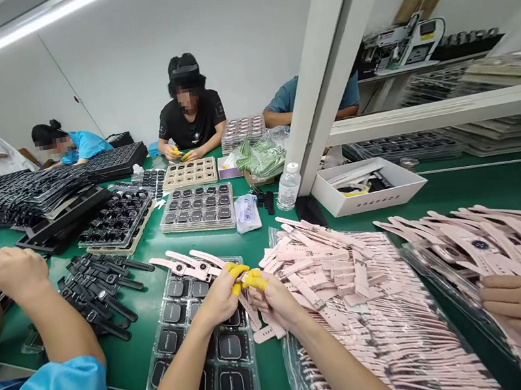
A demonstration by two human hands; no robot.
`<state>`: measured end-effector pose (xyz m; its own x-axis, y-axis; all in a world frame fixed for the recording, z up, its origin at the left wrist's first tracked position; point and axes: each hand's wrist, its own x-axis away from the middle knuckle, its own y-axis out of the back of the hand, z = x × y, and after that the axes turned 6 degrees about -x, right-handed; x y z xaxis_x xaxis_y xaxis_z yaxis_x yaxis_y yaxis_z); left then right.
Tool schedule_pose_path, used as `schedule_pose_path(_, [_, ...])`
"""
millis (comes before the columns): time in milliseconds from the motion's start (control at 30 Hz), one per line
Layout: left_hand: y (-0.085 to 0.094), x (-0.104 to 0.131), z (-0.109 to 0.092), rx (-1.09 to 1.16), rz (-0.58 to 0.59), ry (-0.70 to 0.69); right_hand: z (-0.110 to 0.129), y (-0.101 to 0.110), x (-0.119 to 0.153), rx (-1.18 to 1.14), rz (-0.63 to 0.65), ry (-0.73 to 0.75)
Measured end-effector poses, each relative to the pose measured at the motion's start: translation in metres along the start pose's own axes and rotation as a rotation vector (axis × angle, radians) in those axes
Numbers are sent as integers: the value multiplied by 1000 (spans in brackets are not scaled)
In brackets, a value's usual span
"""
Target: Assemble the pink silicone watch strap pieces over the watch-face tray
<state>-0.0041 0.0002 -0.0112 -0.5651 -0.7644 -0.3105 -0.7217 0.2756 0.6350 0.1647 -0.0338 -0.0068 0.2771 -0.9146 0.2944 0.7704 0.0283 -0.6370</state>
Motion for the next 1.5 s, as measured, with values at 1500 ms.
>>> schedule_pose_path(1500, [116, 5, -9, -574, 346, 387, 22, 4, 24, 1723, -75, 346])
